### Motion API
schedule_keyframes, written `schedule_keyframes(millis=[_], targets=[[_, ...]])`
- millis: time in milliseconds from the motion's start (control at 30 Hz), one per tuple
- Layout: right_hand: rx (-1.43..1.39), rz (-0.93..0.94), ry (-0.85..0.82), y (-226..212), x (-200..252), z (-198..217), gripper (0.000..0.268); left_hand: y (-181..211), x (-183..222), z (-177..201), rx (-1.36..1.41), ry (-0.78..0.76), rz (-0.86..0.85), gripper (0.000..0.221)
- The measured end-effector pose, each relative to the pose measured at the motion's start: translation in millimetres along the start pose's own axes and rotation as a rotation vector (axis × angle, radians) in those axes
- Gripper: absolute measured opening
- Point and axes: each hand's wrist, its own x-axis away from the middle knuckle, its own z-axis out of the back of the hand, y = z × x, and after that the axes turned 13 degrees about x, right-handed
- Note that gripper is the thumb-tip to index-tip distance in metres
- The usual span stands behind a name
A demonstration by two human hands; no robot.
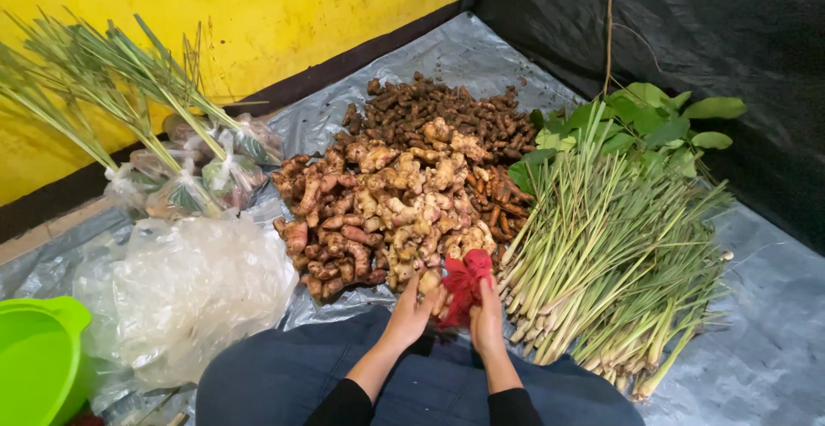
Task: Cleaning and inspecting ginger roots using a red cloth
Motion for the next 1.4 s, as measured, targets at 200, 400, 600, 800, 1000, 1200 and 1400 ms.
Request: schedule_keyframes(millis=[200,400,600,800,1000,1200,1400], targets=[[0.727,0.705,-0.372,-8.0,27.8,-11.9,0.03,7.0,11.8,-5.5,-0.389,-0.069,-0.101,0.059],[0.69,0.536,-0.025,4.8,14.2,-9.5,0.023,11.7,20.7,-9.8,-0.457,-0.093,-0.254,0.034],[0.572,0.418,0.085,0.3,6.0,-3.3,0.027,23.3,31.4,-14.2,-0.483,-0.125,-0.405,0.044],[0.012,0.167,0.084,8.9,-12.4,7.7,0.018,20.5,33.4,-16.5,-0.452,-0.163,-0.53,0.041],[-0.312,0.006,-0.043,-11.5,-5.4,8.5,0.04,52.5,25.9,-6.7,0.118,0.057,0.01,0.055],[0.173,-0.069,-0.205,6.2,13.7,-5.6,0.036,2.8,4.6,-5.9,0.661,0.151,0.098,0.035],[0.567,0.405,0.047,7.0,5.2,5.6,0.017,26.3,7.8,-1.8,0.542,0.051,0.316,0.108]])
